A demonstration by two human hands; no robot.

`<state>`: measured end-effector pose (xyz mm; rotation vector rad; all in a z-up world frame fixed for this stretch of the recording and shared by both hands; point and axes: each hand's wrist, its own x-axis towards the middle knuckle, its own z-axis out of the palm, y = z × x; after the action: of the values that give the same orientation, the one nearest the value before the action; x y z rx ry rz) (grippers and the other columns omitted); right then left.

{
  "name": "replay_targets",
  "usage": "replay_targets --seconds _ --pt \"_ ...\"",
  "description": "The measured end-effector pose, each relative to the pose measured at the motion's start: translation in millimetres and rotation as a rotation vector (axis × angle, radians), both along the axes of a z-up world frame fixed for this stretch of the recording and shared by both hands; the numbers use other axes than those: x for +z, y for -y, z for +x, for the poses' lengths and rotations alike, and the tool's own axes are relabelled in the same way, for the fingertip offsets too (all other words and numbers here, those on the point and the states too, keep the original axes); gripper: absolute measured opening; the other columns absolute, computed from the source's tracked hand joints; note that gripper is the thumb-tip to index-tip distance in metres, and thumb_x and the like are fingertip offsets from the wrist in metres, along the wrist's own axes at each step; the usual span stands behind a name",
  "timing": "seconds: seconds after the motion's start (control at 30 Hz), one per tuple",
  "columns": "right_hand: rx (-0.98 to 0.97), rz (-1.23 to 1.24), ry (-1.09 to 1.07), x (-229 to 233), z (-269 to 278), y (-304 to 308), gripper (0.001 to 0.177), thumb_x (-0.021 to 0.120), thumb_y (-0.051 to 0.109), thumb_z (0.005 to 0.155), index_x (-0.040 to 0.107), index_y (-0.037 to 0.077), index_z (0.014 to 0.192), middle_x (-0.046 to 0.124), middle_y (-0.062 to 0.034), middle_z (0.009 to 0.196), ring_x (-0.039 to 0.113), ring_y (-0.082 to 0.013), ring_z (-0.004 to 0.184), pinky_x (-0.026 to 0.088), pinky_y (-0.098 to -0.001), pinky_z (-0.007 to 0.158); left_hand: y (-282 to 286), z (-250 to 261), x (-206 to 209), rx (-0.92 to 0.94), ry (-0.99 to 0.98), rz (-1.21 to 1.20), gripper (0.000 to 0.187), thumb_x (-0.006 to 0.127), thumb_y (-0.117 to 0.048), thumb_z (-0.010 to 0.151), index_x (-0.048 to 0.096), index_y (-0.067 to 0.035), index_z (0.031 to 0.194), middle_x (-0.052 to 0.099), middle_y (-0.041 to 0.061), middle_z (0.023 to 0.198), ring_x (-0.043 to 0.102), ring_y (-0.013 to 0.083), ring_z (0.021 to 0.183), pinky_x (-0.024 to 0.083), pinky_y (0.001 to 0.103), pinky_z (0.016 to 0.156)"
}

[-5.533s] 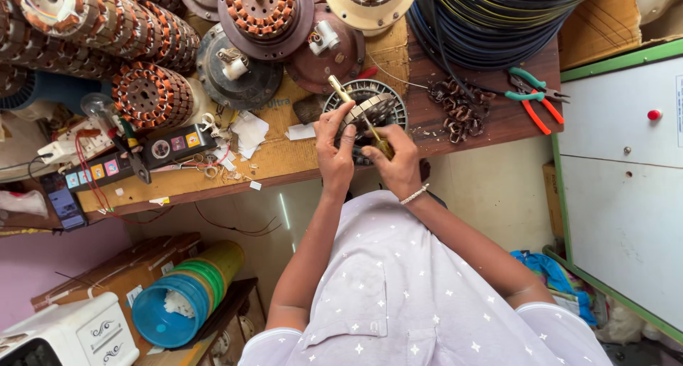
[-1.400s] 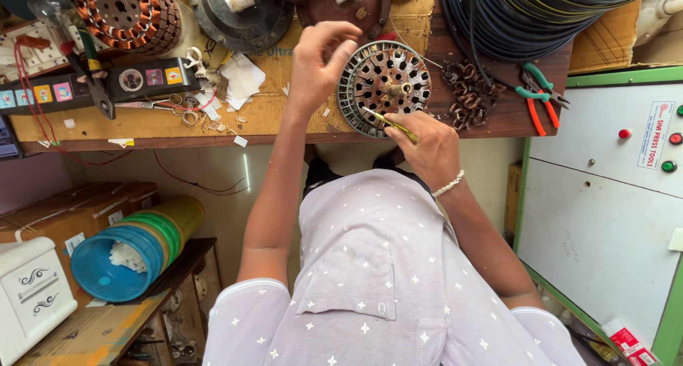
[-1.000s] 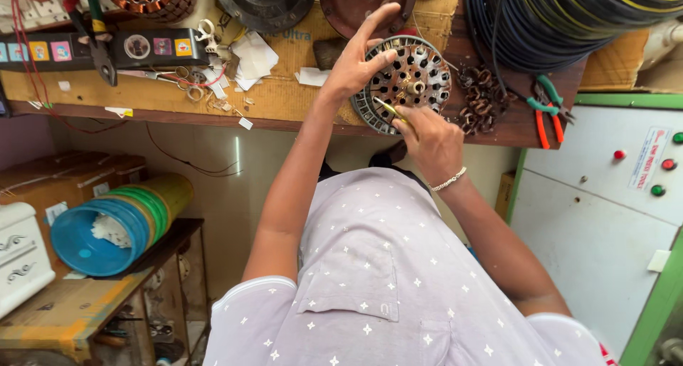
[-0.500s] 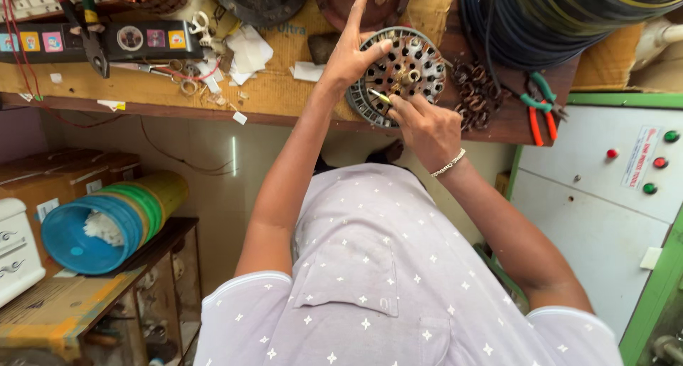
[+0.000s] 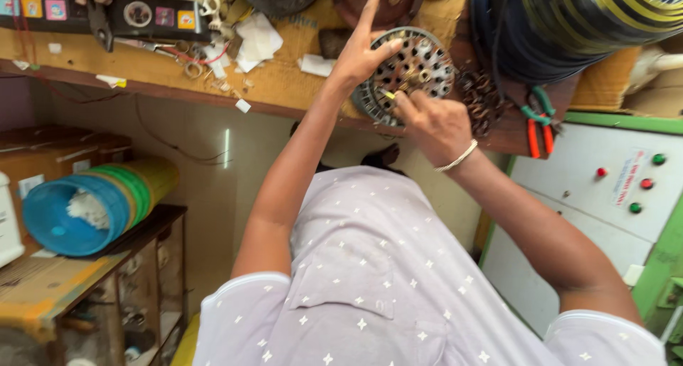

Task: The person works on a motor stator at a cluttered workbench, using a small tool to adjust internal components and a brush to clean debris. They then walk to a nearby bin and deposit a small metal part.

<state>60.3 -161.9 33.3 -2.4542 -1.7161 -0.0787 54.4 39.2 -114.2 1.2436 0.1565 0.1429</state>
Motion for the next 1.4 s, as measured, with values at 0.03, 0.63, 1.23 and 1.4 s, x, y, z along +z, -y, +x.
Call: replay_targets --seconds 0.03,0.63,1.23,1.4 --pt "-0.008 0.029 -0.023 -5 1 2 0.023 0.074 0.021 0.096 0.074 0.010 0.117 0.062 -0.0025 0.083 0.065 -0.0183 0.064 0.051 -0.0322 0.055 -1 0 -3 -0.011 0.020 -0.018 0.098 0.076 -0.016 0.096 0.011 -0.030 0.168 0.076 0.018 0.124 0.070 0.0284 0.117 0.052 0.046 0.111" --pt "0.020 -0.231 0.018 15 8 -7 0.023 0.072 0.017 0.092 0.072 0.013 0.114 0.067 -0.0035 0.086 0.069 -0.0202 0.071 0.053 -0.0349 0.061 3 3 -8 0.127 0.092 0.211 0.104 0.086 -0.020 0.094 0.010 -0.034 0.164 0.024 0.014 0.172 0.065 0.0313 0.131 0.050 0.051 0.115" --pt "-0.478 0.620 -0.797 -50 -17 74 0.031 0.052 0.025 0.116 0.069 0.000 0.119 0.067 -0.0010 0.080 0.056 -0.0034 0.067 0.045 -0.0205 0.060 5 -24 72 0.152 0.342 1.035 0.057 0.078 -0.016 0.086 0.059 -0.023 0.139 0.066 0.001 0.139 0.064 0.0300 0.126 0.045 0.041 0.105" --pt "-0.684 0.694 -0.920 -71 -33 103 0.032 0.050 0.027 0.114 0.068 0.000 0.116 0.065 -0.0012 0.076 0.048 -0.0023 0.060 0.037 -0.0193 0.053 13 -6 103 -0.404 0.323 0.837 0.034 0.069 -0.018 0.101 0.059 -0.020 0.134 0.074 0.001 0.101 0.072 0.0185 0.094 0.049 0.037 0.091"
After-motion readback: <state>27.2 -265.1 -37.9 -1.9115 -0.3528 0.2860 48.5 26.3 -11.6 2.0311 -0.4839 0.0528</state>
